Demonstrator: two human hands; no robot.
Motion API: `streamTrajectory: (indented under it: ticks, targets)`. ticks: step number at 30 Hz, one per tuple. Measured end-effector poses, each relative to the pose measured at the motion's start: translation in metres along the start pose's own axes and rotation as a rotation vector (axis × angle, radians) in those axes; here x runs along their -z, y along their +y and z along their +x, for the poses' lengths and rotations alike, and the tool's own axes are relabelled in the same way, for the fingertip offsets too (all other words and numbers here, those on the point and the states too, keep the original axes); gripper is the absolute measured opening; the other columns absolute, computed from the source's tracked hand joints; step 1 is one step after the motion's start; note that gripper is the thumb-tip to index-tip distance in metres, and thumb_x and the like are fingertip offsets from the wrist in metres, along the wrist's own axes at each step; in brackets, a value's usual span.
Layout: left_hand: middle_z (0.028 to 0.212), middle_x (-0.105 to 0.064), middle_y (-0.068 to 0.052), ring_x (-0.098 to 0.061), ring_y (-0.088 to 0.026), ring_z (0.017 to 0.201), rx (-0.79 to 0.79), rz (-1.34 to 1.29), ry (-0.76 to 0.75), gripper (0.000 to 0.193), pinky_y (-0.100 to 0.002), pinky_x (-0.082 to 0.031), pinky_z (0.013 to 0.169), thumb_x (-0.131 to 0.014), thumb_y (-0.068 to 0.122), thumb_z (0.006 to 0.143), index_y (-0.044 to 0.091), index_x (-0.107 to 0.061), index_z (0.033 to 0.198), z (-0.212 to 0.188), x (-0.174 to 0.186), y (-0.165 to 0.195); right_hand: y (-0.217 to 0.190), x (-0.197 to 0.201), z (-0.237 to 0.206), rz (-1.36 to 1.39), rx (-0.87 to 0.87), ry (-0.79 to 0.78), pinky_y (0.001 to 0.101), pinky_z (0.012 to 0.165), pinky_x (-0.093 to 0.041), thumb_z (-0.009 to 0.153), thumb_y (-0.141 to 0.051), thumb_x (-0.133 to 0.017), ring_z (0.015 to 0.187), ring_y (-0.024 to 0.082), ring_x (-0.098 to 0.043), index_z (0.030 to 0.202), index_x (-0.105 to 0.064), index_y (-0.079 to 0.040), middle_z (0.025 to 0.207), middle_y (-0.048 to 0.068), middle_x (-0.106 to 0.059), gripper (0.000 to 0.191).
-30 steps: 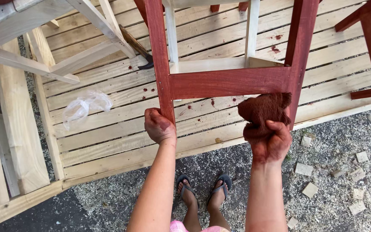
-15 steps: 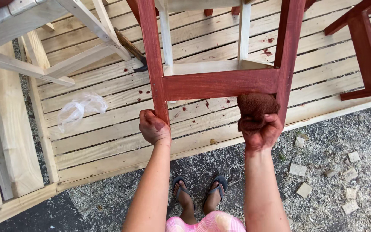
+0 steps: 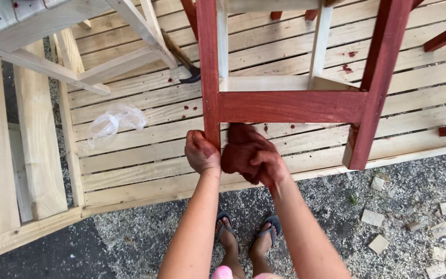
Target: The person rubs a reddish-brown stain onto a wooden stool using a cloth. They systematically cover the legs, frame, and seat, repositioning the stool to reach all surfaces.
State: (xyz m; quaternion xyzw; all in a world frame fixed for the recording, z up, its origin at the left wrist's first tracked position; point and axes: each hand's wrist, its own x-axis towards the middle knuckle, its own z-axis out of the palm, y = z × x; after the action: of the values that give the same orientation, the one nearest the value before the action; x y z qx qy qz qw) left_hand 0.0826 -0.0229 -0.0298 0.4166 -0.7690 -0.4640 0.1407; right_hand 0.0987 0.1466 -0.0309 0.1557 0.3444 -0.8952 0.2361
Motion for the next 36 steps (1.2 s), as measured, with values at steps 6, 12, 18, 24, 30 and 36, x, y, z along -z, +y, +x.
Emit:
streamTrajectory:
  ticks: [6, 12, 18, 24, 30, 36]
  targets:
    - [0.079, -0.070, -0.015, -0.064, -0.038, 0.075, -0.020, 0.057, -0.020, 0.037, -0.050, -0.048, 0.070, -0.038, 0.034, 0.092, 0.011, -0.065, 0.085, 0.006, 0.000, -0.010, -0.023, -0.049, 0.016, -0.513, -0.215, -0.021, 0.0412, 0.081, -0.054, 0.077, 0.003, -0.070, 0.096, 0.033, -0.063, 0.143, -0.055, 0.003, 0.119, 0.028, -0.065, 0.068]
    - [0.074, -0.068, -0.016, -0.062, -0.040, 0.077, -0.182, 0.153, 0.059, 0.036, -0.053, -0.048, 0.066, -0.042, 0.036, 0.094, 0.011, -0.067, 0.084, 0.002, 0.000, -0.001, -0.031, -0.095, 0.003, -1.151, 0.085, -0.029, 0.0347, 0.095, -0.054, 0.066, -0.002, -0.068, 0.116, 0.025, -0.064, 0.130, -0.064, -0.001, 0.129, 0.012, -0.061, 0.064]
    - [0.078, -0.066, -0.019, -0.062, -0.043, 0.075, -0.090, 0.214, 0.006, 0.038, -0.055, -0.047, 0.065, -0.041, 0.038, 0.097, 0.012, -0.067, 0.086, 0.001, 0.003, 0.001, -0.036, -0.106, -0.005, -1.614, 0.162, -0.039, 0.0388, 0.101, -0.047, 0.070, -0.009, -0.074, 0.120, 0.035, -0.056, 0.135, -0.063, -0.006, 0.128, 0.013, -0.060, 0.067]
    - [0.080, -0.070, -0.014, -0.065, -0.041, 0.075, -0.094, 0.148, 0.007, 0.037, -0.054, -0.049, 0.064, -0.039, 0.034, 0.094, 0.012, -0.066, 0.084, 0.000, 0.005, 0.008, -0.048, -0.071, -0.017, -1.223, 0.149, -0.158, 0.0340, 0.102, -0.049, 0.061, 0.005, -0.068, 0.120, 0.027, -0.061, 0.139, -0.058, -0.002, 0.126, 0.012, -0.063, 0.079]
    - [0.075, -0.070, -0.016, -0.066, -0.039, 0.072, 0.051, 0.118, -0.048, 0.033, -0.052, -0.050, 0.066, -0.040, 0.031, 0.089, 0.010, -0.065, 0.082, 0.000, 0.008, 0.014, -0.040, -0.072, 0.017, -0.839, -0.220, 0.126, 0.0325, 0.073, -0.058, 0.063, 0.010, -0.062, 0.090, 0.022, -0.069, 0.137, -0.059, -0.002, 0.108, 0.011, -0.072, 0.075]
    - [0.085, -0.072, -0.015, -0.065, -0.040, 0.079, -0.019, 0.139, -0.037, 0.038, -0.054, -0.050, 0.066, -0.039, 0.039, 0.092, 0.013, -0.066, 0.087, 0.001, 0.002, 0.000, -0.043, -0.100, 0.015, -0.731, -0.266, 0.167, 0.0359, 0.055, -0.056, 0.062, 0.013, -0.061, 0.071, 0.025, -0.068, 0.140, -0.058, 0.002, 0.092, 0.016, -0.072, 0.079]
